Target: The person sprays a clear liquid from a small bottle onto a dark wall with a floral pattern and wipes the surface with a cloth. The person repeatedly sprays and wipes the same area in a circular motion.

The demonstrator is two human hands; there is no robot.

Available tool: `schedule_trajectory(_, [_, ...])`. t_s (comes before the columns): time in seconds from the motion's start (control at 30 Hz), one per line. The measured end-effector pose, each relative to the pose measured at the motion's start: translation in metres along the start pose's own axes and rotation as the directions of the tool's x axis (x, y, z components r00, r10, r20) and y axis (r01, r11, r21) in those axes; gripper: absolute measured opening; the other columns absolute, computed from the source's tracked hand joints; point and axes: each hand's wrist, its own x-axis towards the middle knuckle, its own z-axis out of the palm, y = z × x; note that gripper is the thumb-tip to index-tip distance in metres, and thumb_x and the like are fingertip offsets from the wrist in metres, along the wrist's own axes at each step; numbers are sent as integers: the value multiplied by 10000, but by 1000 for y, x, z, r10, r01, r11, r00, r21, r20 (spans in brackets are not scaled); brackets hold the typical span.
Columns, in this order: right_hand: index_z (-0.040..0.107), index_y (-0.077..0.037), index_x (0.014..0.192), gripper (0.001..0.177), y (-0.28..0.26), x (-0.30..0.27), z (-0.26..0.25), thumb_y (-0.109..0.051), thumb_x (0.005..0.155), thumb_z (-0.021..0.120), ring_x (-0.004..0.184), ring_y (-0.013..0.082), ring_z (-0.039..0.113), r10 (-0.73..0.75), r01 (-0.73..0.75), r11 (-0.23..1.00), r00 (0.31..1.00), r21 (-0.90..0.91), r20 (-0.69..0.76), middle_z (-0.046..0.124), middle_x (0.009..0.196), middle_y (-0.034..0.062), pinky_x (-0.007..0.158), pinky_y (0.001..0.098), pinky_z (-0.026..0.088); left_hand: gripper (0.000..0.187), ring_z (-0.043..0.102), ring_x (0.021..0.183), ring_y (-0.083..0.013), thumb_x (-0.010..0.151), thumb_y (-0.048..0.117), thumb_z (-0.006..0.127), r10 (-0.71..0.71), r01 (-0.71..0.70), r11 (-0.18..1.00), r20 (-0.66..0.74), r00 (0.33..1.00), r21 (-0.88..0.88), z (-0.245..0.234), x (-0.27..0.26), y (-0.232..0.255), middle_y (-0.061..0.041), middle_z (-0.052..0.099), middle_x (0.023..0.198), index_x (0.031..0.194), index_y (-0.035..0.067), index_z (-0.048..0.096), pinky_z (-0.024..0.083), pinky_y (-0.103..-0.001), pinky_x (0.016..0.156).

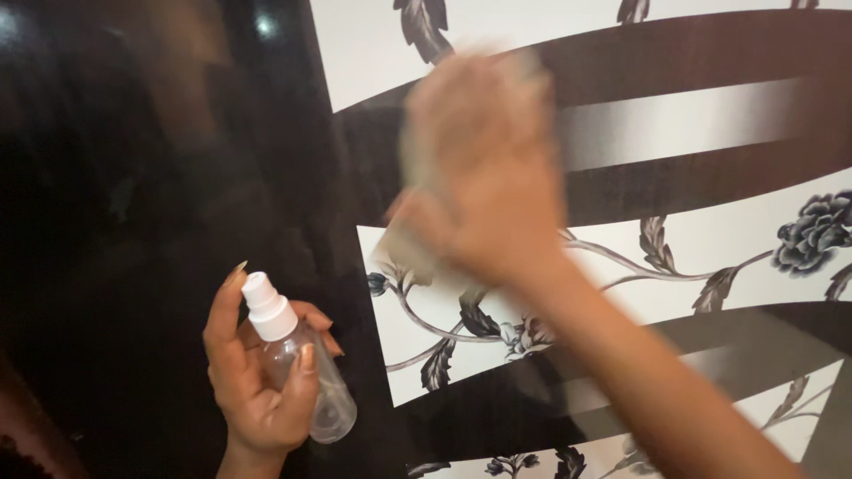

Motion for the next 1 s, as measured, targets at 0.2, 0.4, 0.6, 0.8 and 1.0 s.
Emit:
schedule_trajectory(0.2, [300,-100,1657,790,-84,-130,4,-640,1087,397,1582,323,205,-539,562,827,789,10,295,233,1725,134,1245,538,163,755,719,807,-171,922,12,548,26,-26,999,5,1000,48,0,2,4,-170,697,1013,1594,23,204,616,-311,746])
schedule_trajectory(0.4, [296,-111,1590,808,30,-168,-15,-583,963,487,1489,392,275,-437,464,886,816,23,379,268,1636,188,1186,601,198,746,731,785,-169,923,17,545,16,-16,1000,11,1000,12,1,2,1,-168,695,1007,1584,12,200,635,-306,722])
schedule_trajectory(0.6, [343,-17,1659,790,64,1,-35,-536,1104,562,1615,454,123,281,-279,950,960,-140,-4,190,1731,251,1328,606,143,776,728,793,-176,904,11,551,14,-14,1000,-4,1000,12,-1,0,1,-168,701,1008,1592,7,192,631,-307,733])
schedule_trajectory(0.8, [368,-99,1590,758,-76,34,11,-553,1003,525,1559,388,198,-175,166,977,983,133,57,232,1666,207,1274,594,126,755,740,802,-174,917,-3,558,85,-81,994,-57,995,68,-3,0,3,-176,728,1023,1607,-32,252,645,-296,748])
schedule_trajectory(1.0, [333,-125,1638,711,-88,-124,-1,-548,1071,403,1606,254,142,-580,595,803,780,6,235,282,1714,61,1297,503,95,748,742,787,-177,904,-23,579,55,-51,991,-32,998,122,-20,-2,9,-174,732,985,1589,-54,281,629,-285,727])
